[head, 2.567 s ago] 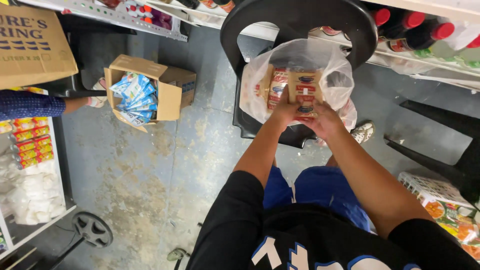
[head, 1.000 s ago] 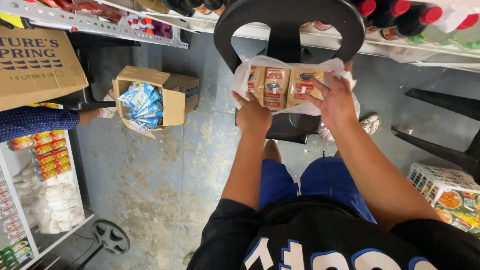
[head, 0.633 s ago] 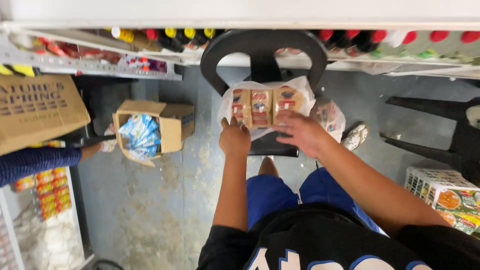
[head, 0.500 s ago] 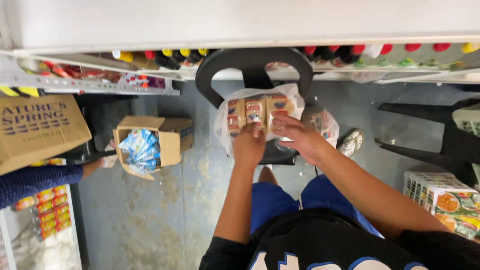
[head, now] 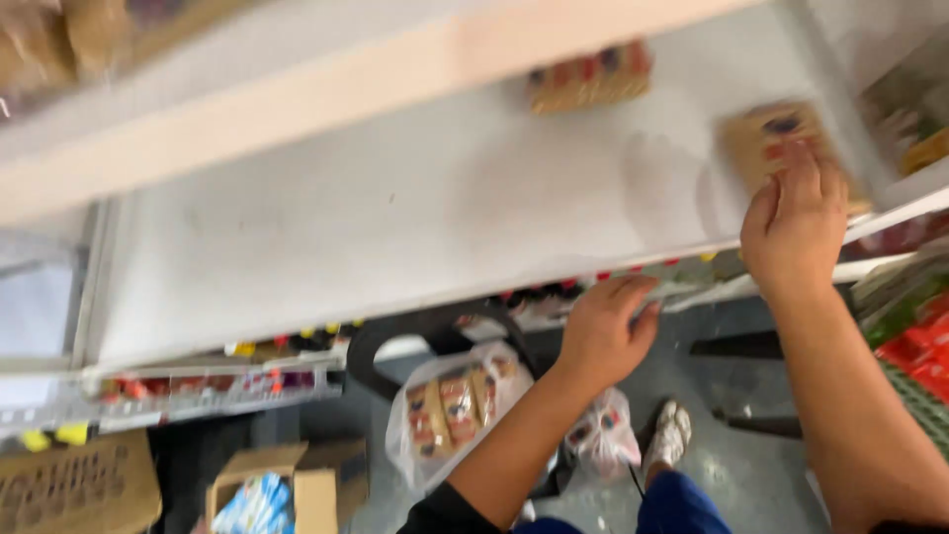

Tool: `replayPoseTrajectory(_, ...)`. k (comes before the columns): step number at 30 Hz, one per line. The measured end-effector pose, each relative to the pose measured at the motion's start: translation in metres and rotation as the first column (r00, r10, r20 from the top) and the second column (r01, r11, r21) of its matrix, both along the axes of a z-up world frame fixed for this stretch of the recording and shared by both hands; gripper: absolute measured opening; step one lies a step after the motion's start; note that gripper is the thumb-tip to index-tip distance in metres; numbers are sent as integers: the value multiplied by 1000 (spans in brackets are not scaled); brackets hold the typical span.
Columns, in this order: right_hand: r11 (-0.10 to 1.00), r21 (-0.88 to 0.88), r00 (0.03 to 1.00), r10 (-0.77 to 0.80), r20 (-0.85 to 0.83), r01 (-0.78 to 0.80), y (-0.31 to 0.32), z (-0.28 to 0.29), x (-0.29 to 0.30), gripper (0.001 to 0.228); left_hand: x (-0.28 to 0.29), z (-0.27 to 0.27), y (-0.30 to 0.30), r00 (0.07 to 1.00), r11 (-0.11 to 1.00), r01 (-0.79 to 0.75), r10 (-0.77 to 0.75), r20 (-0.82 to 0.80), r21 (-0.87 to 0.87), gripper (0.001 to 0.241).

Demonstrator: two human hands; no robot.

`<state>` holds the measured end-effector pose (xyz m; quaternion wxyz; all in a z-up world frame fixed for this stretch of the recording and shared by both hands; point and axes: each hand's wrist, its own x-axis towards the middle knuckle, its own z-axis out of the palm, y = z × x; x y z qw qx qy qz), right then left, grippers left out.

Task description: Bagging individual packets of sugar from a shelf into a plastic bag and then tying the bag.

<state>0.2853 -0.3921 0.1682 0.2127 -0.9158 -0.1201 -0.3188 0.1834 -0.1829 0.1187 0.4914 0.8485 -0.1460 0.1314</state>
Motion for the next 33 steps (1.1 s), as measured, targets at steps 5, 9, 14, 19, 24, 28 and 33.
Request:
replayPoseTrajectory(5, 962, -142, 966, -245, -76, 233, -83, -44, 82, 58, 106, 36, -80, 984, 890, -126, 56, 170, 439, 59)
replayPoseTrajectory(9, 951, -130, 748, -303, -591, 282, -89, -54, 98, 64, 157, 0, -124, 972, 782, -9, 154, -179, 623, 89)
replayPoseTrajectory(14, 973, -21, 835, -206, -510, 228, -105, -81, 95, 54, 158, -14, -142, 921, 843, 79, 143, -363, 532, 94)
replayPoseTrajectory(19, 938, 304, 914, -34, -404, 169, -71, -45, 50, 54, 117, 40, -115, 932, 920, -22, 161, -324, 392, 84)
replayPoseTrajectory(24, 670, 726, 888, 225, -402, 159, -21, 5, -39, 65, 44, 54, -51, 899, 764, 82, -334, -284, -640, 68)
replayPoseTrajectory(28, 386, 904, 833, 428, -351, 182, 3, 15, -88, 80, -16, 74, -2, 797, 603, -118, -417, -438, -789, 77)
replayPoseTrajectory(33, 97, 927, 510, 812, -284, 363, 26, 35, -128, 57, -74, 81, 49, 758, 461, -171, -503, -415, -871, 81)
